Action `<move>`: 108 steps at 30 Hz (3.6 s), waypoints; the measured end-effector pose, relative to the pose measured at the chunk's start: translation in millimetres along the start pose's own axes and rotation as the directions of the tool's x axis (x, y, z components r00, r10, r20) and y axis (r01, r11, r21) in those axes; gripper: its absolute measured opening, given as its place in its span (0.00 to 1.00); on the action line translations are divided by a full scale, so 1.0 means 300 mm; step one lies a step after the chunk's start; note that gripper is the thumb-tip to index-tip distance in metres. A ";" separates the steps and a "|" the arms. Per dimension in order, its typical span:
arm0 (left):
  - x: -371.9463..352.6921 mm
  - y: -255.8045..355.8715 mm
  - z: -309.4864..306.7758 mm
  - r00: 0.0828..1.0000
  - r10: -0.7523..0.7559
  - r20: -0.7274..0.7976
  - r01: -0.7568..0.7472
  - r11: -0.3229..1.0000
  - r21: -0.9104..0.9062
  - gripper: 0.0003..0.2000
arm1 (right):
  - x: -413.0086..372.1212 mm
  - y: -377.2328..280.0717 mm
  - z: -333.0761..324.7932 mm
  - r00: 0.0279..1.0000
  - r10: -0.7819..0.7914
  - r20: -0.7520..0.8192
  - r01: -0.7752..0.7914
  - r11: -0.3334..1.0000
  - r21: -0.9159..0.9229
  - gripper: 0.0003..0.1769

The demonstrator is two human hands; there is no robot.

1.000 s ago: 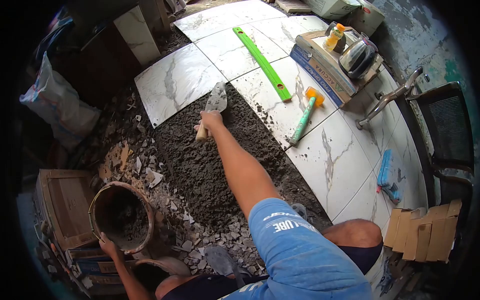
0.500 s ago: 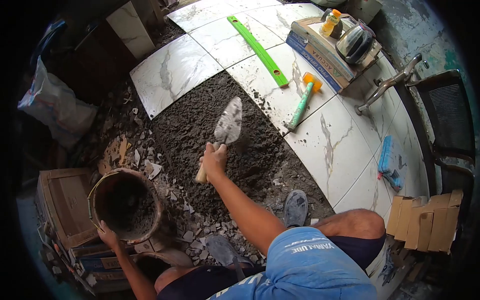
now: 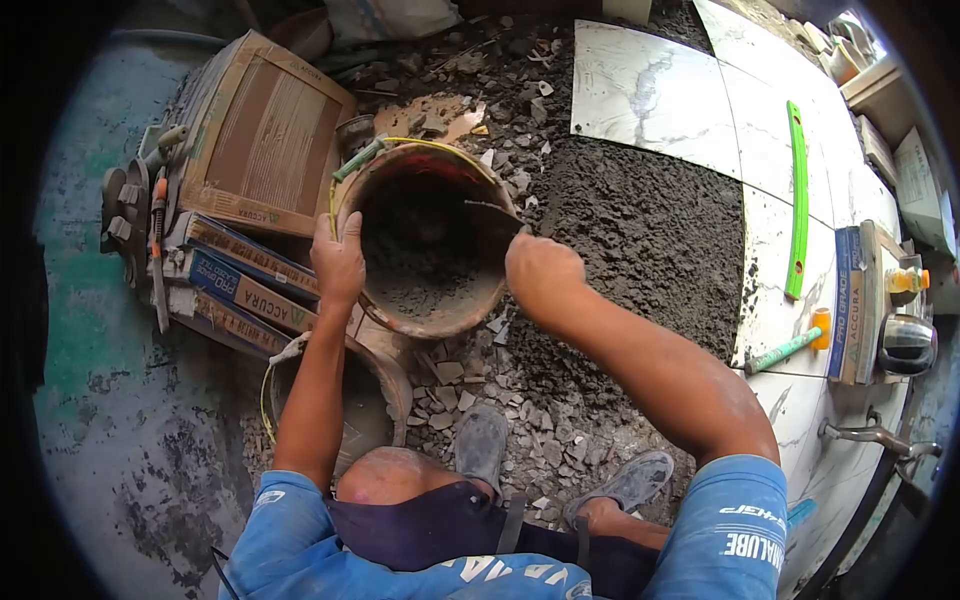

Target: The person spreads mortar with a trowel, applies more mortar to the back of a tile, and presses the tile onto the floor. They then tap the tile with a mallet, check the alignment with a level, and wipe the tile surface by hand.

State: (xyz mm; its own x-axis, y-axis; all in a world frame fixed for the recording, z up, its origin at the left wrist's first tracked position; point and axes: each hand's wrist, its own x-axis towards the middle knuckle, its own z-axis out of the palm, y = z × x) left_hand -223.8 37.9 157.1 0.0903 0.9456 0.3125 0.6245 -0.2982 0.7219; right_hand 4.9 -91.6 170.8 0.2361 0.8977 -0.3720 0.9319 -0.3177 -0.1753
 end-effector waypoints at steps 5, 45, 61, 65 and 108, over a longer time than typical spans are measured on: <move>-0.034 0.050 0.041 0.999 0.026 -0.032 -0.026 1.000 -0.012 0.16 | -0.051 -0.080 0.041 0.893 -0.238 0.382 0.229 0.971 0.070 0.13; 0.311 -0.617 -0.175 0.894 -0.344 0.285 0.278 0.928 0.247 0.23 | -0.835 1.091 0.137 0.947 0.320 0.021 -0.316 0.942 -0.112 0.16; -0.010 -0.097 -0.489 0.964 -0.151 0.218 0.011 0.843 0.538 0.31 | -0.234 1.409 -0.003 0.955 0.118 0.271 -0.020 0.941 -0.339 0.21; -0.204 0.030 -0.520 0.904 -0.278 0.326 0.136 0.908 0.397 0.31 | 0.013 1.436 -0.045 0.980 -0.037 0.197 0.021 0.996 0.085 0.25; -0.279 0.229 -0.407 0.858 -0.257 0.444 0.257 0.964 0.063 0.31 | -0.460 0.685 0.382 0.925 0.243 0.294 -0.359 0.297 0.885 0.18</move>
State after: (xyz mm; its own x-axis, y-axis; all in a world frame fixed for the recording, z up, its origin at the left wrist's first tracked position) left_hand -283.2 -77.7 256.1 0.2614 0.9459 -0.1921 0.6745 -0.0367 0.7374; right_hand 132.3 -315.6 81.7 0.3633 0.6632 -0.6544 -0.0514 -0.6870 -0.7248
